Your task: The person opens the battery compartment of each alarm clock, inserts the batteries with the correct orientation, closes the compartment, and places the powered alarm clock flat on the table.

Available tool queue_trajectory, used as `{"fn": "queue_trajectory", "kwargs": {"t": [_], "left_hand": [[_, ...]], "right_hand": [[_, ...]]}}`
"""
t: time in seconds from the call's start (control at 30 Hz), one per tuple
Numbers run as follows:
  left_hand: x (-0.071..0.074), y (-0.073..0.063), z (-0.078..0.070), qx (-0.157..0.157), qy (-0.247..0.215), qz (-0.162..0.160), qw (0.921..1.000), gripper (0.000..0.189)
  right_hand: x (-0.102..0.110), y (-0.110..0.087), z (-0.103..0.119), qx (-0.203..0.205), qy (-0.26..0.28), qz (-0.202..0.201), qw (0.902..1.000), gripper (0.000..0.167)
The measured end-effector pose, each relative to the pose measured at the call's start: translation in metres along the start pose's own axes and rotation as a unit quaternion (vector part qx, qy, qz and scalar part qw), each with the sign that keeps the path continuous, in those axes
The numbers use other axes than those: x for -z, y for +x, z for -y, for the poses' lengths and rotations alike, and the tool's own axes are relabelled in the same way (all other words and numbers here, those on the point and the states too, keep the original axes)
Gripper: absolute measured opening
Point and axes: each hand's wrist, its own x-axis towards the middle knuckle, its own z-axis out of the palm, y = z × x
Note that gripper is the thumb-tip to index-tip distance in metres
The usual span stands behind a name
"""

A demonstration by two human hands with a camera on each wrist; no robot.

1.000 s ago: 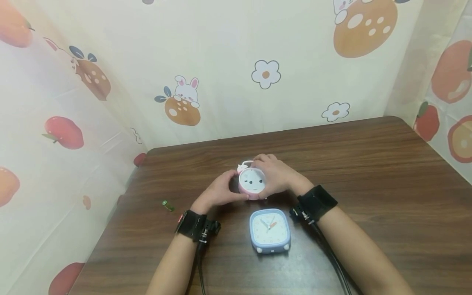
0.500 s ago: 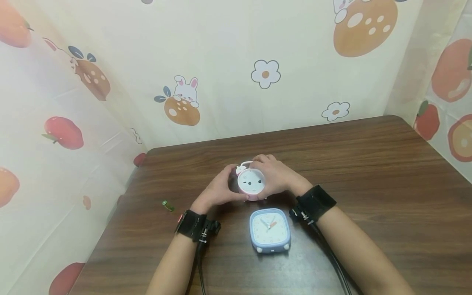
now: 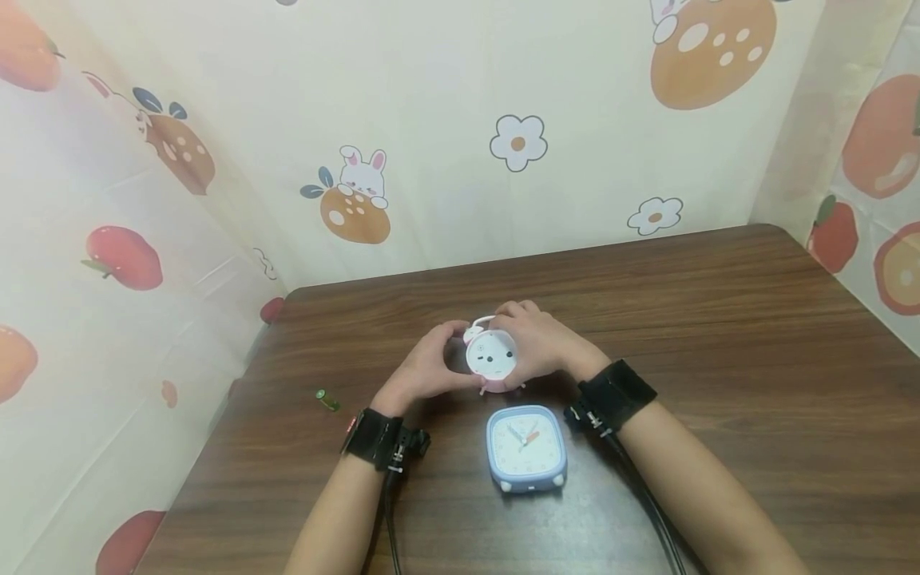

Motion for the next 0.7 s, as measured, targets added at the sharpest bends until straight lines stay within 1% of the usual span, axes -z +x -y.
{"fn": "queue_trajectory", "kwargs": {"t": [0.13,0.3,0.47,0.53,0.7], "left_hand": [[0.000,-0.001,0.000,-0.001,0.005,0.002,1.0000,0.089],[0.000,-0.002,0.001,-0.003,0.000,0.002,1.0000,0.089],[0.002,-0.003,0.001,0.000,0.000,0.002,1.0000,0.092],[0.002,-0.003,0.000,-0.001,0.004,0.003,1.0000,0.094],[0.002,-0.003,-0.001,-0.001,0.014,0.011,0.9998,0.094]], "right_hand": [[-0.001,0.000,0.001,0.001,-0.006,0.004,1.0000,0.086],[0.001,0.001,0.004,0.003,-0.003,0.011,0.9999,0.085],[0.008,-0.003,0.006,0.002,0.008,0.032,0.9994,0.086],[0.011,-0.004,0.006,-0.005,0.007,0.035,0.9993,0.082],[0.012,-0.003,0.012,-0.026,-0.007,0.012,0.9996,0.063]]}}
